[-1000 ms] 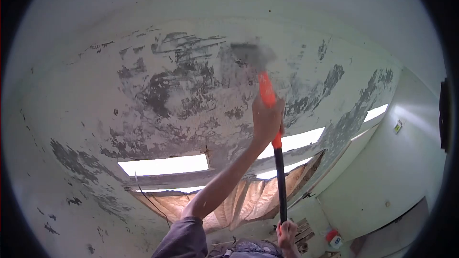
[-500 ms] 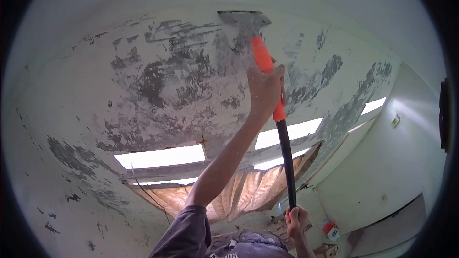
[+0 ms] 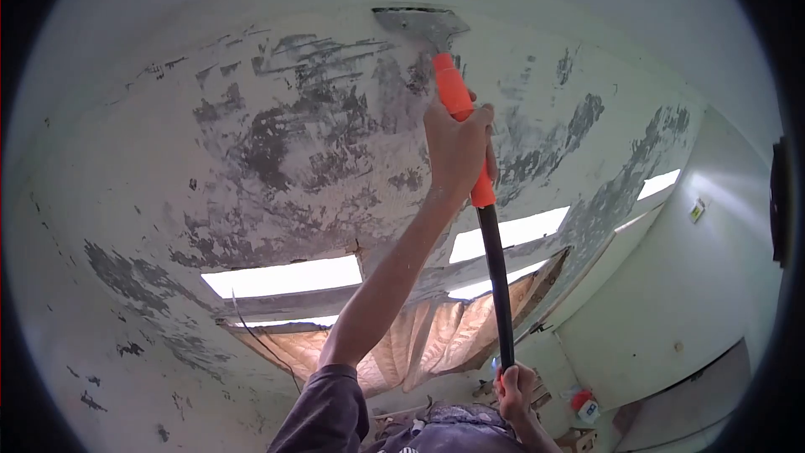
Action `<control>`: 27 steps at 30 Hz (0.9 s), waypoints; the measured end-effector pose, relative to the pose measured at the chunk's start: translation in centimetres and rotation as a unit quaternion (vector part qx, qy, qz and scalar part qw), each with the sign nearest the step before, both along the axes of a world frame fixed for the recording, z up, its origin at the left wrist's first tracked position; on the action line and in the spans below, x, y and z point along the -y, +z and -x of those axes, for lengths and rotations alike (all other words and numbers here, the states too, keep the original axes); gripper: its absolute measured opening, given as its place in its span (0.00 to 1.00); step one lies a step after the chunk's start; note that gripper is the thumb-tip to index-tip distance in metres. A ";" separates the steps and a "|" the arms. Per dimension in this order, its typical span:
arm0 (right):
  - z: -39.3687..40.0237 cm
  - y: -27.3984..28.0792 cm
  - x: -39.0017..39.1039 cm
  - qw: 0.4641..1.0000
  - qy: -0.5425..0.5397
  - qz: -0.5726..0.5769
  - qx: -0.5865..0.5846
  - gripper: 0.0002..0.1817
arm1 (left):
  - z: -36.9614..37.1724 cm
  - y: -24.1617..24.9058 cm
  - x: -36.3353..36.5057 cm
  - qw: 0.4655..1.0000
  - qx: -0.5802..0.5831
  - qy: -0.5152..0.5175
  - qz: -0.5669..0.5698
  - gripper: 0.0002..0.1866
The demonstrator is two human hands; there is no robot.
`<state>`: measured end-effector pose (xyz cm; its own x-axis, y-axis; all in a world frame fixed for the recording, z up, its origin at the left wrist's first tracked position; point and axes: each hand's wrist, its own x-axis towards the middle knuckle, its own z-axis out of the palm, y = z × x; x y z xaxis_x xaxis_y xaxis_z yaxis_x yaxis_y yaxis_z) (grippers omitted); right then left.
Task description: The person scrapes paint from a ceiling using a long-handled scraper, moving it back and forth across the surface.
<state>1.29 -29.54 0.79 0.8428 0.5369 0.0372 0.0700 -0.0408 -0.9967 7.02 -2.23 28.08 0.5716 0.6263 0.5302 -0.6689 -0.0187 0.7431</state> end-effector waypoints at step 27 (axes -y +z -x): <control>-1.1 -3.5 3.5 1.000 0.001 -0.008 0.027 0.35 | -2.8 -3.1 2.7 0.999 -0.024 -0.030 0.030 0.11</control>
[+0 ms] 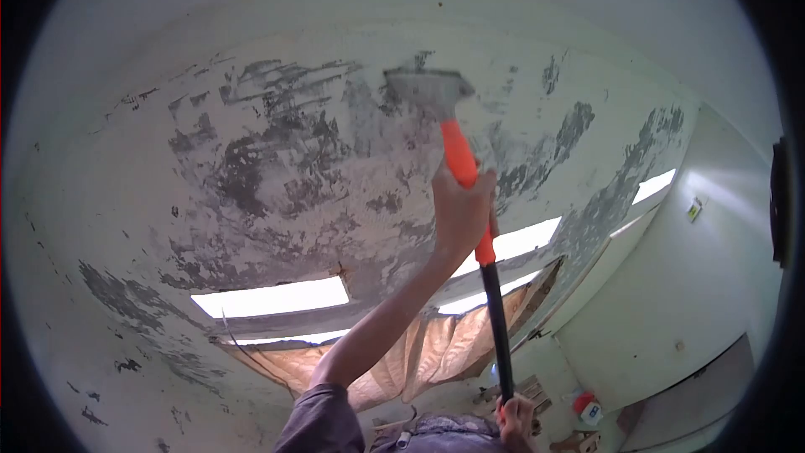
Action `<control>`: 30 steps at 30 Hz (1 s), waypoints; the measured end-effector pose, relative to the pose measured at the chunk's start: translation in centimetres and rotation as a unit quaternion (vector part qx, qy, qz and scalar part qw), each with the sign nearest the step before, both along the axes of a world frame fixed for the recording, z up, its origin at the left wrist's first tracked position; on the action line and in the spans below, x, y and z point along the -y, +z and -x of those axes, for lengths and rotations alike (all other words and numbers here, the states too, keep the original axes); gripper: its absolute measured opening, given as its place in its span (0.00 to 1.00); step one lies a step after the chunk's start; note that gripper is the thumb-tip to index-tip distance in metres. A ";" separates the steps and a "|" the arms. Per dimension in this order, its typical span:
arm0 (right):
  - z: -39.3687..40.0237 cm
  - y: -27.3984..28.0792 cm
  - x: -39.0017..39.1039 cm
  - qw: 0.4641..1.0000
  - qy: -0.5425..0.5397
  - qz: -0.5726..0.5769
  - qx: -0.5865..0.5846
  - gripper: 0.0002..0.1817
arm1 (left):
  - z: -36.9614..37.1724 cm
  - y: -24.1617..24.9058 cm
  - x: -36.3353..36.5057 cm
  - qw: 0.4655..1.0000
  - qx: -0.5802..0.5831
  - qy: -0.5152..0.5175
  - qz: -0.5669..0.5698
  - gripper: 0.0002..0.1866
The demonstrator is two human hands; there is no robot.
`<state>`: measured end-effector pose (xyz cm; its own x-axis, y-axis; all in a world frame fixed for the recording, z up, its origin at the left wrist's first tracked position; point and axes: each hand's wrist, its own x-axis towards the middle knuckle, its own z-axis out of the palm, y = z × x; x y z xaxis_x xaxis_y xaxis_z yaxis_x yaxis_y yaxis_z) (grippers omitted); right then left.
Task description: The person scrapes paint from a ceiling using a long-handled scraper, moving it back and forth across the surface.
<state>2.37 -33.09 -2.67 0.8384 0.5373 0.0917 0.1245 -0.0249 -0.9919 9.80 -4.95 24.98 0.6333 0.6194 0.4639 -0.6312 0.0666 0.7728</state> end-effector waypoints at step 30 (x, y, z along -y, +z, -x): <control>-2.7 -1.1 1.0 0.996 -0.028 0.033 0.076 0.34 | -2.5 0.8 0.1 1.000 -0.002 -0.015 -0.003 0.10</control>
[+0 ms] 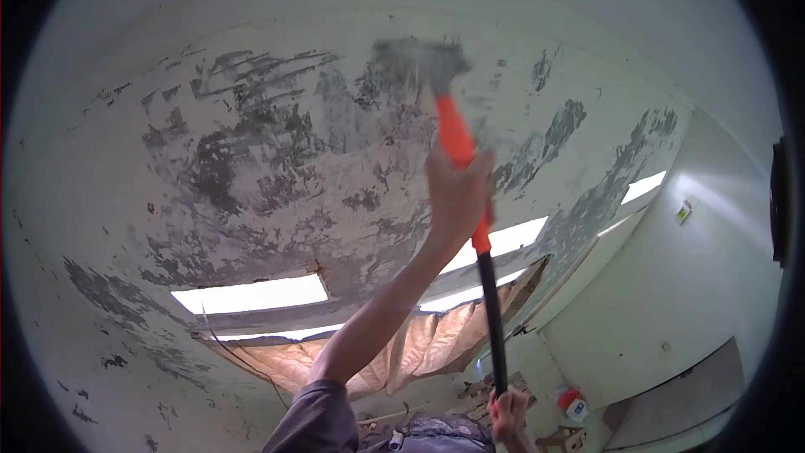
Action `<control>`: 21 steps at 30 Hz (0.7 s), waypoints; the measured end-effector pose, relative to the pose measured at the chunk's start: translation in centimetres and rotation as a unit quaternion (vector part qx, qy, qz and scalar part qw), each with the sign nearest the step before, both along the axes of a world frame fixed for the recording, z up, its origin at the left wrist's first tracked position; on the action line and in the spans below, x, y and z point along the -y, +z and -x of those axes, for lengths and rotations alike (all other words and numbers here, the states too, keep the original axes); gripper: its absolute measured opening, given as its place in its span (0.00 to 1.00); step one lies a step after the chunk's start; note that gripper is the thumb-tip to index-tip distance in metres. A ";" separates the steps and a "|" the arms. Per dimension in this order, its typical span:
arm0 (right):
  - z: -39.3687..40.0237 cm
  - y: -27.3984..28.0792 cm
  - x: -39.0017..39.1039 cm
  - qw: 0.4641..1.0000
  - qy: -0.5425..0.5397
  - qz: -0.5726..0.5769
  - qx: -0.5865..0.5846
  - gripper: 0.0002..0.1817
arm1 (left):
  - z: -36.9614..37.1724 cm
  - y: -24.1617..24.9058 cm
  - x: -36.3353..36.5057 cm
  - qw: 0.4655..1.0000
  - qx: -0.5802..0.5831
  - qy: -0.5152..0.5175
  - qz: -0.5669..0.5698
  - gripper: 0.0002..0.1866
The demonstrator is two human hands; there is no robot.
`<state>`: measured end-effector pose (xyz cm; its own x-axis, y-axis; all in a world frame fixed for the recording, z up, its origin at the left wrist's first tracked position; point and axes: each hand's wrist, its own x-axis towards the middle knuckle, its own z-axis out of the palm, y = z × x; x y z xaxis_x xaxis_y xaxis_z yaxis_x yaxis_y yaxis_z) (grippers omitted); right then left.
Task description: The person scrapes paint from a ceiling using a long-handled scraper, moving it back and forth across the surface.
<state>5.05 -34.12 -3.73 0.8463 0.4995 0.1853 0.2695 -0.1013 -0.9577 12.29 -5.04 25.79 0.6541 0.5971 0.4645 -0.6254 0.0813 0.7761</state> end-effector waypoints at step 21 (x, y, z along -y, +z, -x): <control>0.7 -4.9 1.8 0.999 0.009 -0.001 -0.053 0.34 | -0.2 -5.6 1.5 0.999 -0.036 0.009 0.013 0.09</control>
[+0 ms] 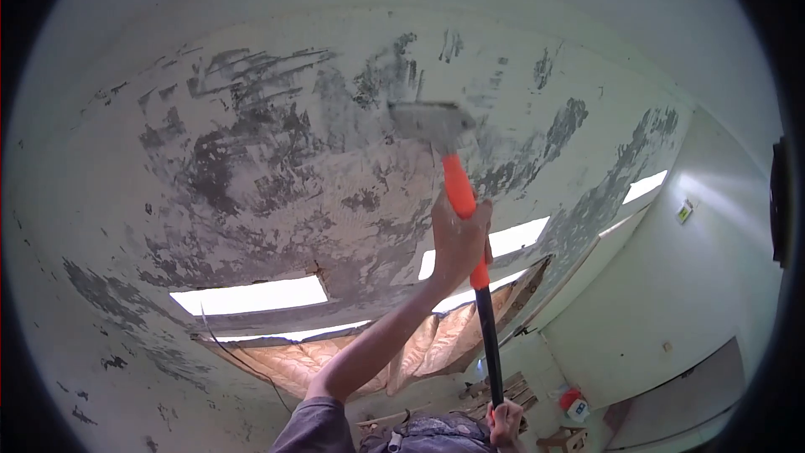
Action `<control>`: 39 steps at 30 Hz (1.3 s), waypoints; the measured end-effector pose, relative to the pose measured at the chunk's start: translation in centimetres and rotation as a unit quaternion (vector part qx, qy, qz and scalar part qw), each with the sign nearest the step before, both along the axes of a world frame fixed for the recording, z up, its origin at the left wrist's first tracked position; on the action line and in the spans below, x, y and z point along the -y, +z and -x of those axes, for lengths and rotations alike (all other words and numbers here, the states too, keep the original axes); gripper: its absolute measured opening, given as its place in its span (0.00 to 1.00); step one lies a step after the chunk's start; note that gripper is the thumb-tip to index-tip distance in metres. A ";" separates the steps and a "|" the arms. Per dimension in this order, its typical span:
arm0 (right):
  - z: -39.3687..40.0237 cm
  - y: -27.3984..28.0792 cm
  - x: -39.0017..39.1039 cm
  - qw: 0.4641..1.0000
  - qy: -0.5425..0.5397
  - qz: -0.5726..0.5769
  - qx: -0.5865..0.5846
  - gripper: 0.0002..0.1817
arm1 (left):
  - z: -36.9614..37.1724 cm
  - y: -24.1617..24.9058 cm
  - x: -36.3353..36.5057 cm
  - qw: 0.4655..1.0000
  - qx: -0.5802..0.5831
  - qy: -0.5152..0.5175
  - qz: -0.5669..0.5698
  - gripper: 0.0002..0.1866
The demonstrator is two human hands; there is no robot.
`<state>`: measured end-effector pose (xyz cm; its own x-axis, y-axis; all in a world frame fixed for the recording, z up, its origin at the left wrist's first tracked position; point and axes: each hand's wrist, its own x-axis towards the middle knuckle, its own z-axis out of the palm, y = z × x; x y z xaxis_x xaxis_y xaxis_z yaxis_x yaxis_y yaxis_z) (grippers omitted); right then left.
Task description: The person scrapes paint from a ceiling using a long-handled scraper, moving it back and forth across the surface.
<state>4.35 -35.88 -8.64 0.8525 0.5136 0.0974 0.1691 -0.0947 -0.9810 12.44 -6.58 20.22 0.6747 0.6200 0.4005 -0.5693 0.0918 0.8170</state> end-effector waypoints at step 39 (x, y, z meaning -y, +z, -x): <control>-4.4 -0.8 0.2 0.999 -0.039 -0.030 0.016 0.35 | -6.0 -0.1 1.6 0.998 0.007 0.037 -0.059 0.13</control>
<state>8.75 -36.03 -9.42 0.8861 0.4373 0.1536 0.1944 -0.0498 -0.9797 18.42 -8.14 20.14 0.6222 0.6158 0.4834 -0.5827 -0.0481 0.8112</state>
